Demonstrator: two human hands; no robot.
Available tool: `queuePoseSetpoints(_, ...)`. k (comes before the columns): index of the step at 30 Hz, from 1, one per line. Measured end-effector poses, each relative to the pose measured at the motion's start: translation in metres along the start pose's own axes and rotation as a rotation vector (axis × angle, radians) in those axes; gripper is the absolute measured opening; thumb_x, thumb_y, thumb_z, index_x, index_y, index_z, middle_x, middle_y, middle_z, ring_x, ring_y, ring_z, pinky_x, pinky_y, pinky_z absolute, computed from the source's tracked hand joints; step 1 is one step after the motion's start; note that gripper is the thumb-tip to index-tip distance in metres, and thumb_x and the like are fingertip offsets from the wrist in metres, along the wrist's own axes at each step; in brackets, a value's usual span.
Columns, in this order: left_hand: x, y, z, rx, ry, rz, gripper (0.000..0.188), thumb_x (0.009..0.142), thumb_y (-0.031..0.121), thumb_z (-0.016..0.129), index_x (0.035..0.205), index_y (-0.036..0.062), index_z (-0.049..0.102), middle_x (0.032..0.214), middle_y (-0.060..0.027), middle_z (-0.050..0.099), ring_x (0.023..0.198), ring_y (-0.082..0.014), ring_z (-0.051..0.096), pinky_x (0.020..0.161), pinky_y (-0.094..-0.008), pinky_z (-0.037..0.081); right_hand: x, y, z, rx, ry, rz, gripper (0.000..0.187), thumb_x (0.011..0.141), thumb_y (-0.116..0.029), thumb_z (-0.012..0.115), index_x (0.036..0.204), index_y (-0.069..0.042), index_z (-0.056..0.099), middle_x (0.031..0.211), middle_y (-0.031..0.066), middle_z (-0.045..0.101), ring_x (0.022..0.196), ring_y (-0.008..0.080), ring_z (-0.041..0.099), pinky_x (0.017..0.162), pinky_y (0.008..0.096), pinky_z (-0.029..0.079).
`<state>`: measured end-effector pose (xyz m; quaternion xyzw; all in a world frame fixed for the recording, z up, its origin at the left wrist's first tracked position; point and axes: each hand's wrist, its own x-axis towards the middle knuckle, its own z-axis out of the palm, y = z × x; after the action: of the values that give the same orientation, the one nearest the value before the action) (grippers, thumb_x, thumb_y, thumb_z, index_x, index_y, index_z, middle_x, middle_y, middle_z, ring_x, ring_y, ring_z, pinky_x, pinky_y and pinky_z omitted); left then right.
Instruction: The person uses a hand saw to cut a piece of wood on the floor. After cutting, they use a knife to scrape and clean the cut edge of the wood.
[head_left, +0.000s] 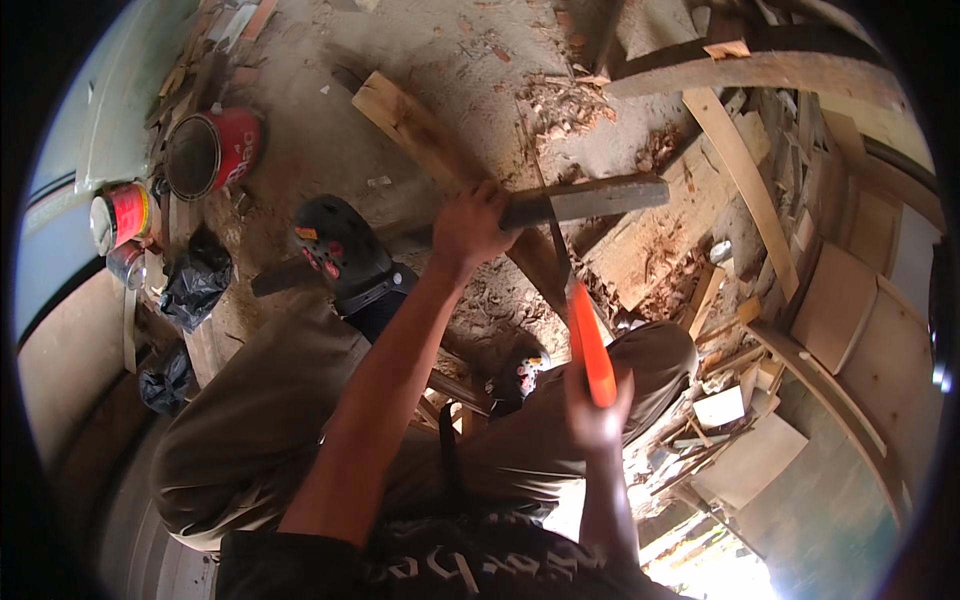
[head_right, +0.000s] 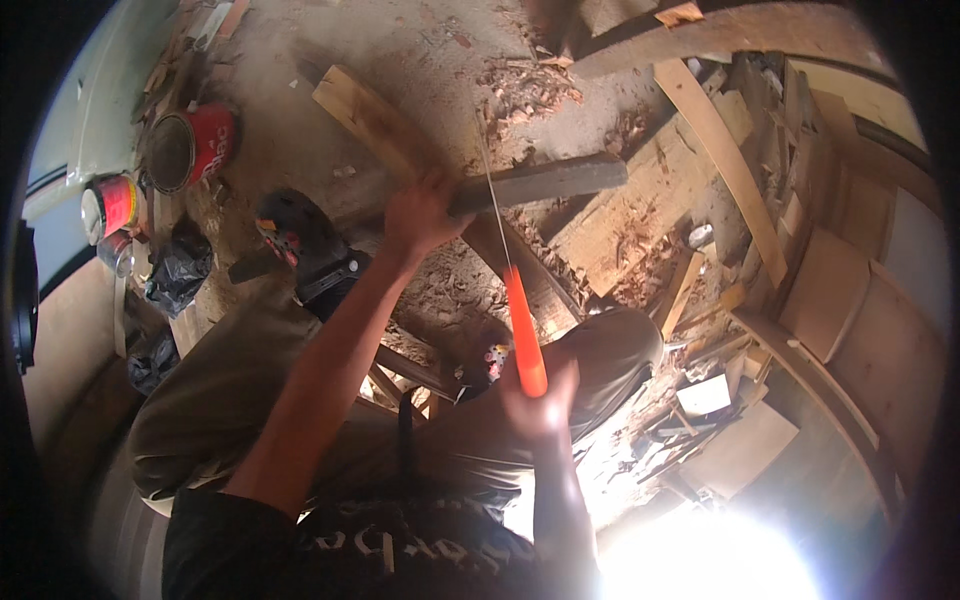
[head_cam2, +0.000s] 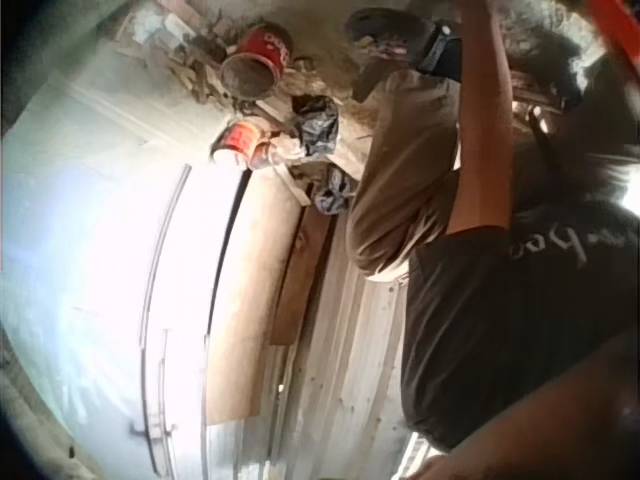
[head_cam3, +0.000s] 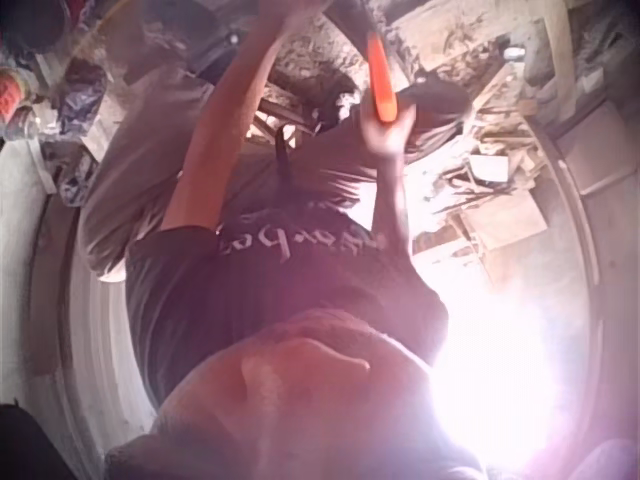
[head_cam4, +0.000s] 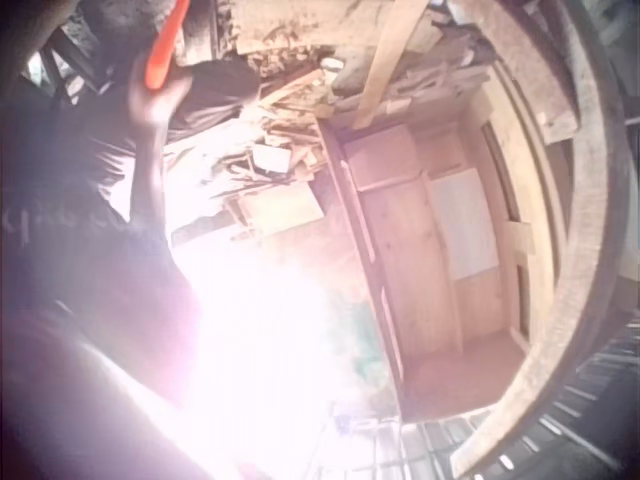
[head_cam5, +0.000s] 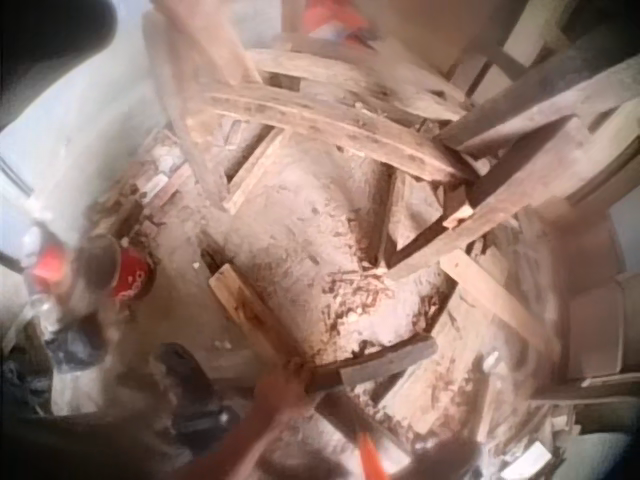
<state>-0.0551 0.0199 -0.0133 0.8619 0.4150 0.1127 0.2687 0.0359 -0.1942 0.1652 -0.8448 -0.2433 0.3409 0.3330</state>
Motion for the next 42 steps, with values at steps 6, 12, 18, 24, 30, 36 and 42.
queuePoseSetpoints(6, 0.011, -0.003, 0.004, -0.019, 0.007, 0.033, 0.044, 0.073, 0.038, 0.078, 0.106, 0.0112, 0.07, 0.11, -0.0079, 0.067, 0.107, -0.0307, 0.065, 0.086, -0.0441, 0.056, -0.01, -0.003, 0.004, -0.219, 0.12, -0.33, 0.009, 0.089, -0.002, 0.069, 0.09, 0.002, 0.061, 0.06, 0.0046, 0.056, 0.056, 0.0122, 0.055, 0.05, 0.029, 0.042)
queuePoseSetpoints(12, 0.01, 0.003, -0.003, 0.018, 0.014, 0.028, 0.046, 0.072, 0.038, 0.079, 0.108, 0.011, 0.069, 0.111, -0.0098, 0.067, 0.106, -0.0316, 0.065, 0.084, -0.0442, 0.057, -0.075, 0.027, -0.031, 0.185, 0.127, 0.185, 0.028, 0.089, -0.003, 0.064, 0.115, 0.008, 0.067, 0.084, 0.0122, 0.072, 0.07, 0.0117, 0.068, 0.063, 0.0262, 0.051)
queuePoseSetpoints(18, 0.001, 0.0, 0.006, -0.046, 0.005, 0.061, 0.043, 0.072, 0.036, 0.079, 0.105, 0.0103, 0.068, 0.108, -0.0083, 0.067, 0.105, -0.0304, 0.065, 0.083, -0.0444, 0.056, 0.059, -0.024, 0.046, -0.044, -0.025, 0.026, 0.024, 0.09, -0.007, 0.069, 0.07, -0.002, 0.057, 0.061, -0.0042, 0.051, 0.055, 0.0053, 0.042, 0.048, 0.0298, 0.037)
queuePoseSetpoints(24, 0.008, 0.0, -0.008, -0.013, -0.005, 0.011, 0.048, 0.072, 0.038, 0.078, 0.112, 0.0123, 0.071, 0.111, -0.0105, 0.069, 0.105, -0.0329, 0.067, 0.086, -0.0452, 0.056, -0.072, -0.003, -0.055, -0.219, -0.119, -0.158, 0.005, 0.086, -0.003, 0.067, 0.086, 0.0, 0.064, 0.069, 0.0092, 0.062, 0.057, 0.0206, 0.059, 0.057, 0.0354, 0.047)
queuePoseSetpoints(30, 0.014, -0.009, 0.007, 0.015, 0.053, 0.124, 0.041, 0.072, 0.036, 0.079, 0.102, 0.0094, 0.07, 0.104, -0.0093, 0.069, 0.1, -0.0311, 0.066, 0.086, -0.0454, 0.054, 0.105, -0.035, 0.058, -0.045, -0.052, -0.042, 0.025, 0.085, -0.007, 0.067, 0.108, 0.0, 0.069, 0.085, 0.0146, 0.07, 0.072, 0.0273, 0.068, 0.07, 0.0391, 0.053)
queuePoseSetpoints(36, 0.01, -0.004, 0.0, -0.03, 0.085, 0.019, 0.04, 0.073, 0.038, 0.078, 0.101, 0.0112, 0.071, 0.1, -0.0083, 0.069, 0.097, -0.0303, 0.067, 0.087, -0.0438, 0.053, -0.054, 0.003, -0.072, -0.131, -0.454, -0.213, 0.013, 0.079, 0.005, 0.059, 0.088, 0.005, 0.067, 0.075, 0.0147, 0.068, 0.072, 0.0288, 0.071, 0.074, 0.0356, 0.055)
queuePoseSetpoints(42, 0.011, 0.004, 0.006, -0.023, 0.067, 0.116, 0.04, 0.071, 0.038, 0.079, 0.1, 0.0122, 0.07, 0.101, -0.0075, 0.07, 0.102, -0.0284, 0.066, 0.086, -0.0434, 0.053, 0.104, -0.059, 0.055, -0.136, -0.063, 0.082, 0.017, 0.084, -0.014, 0.073, 0.091, 0.001, 0.066, 0.072, 0.0117, 0.066, 0.066, 0.0236, 0.065, 0.06, 0.0372, 0.049)
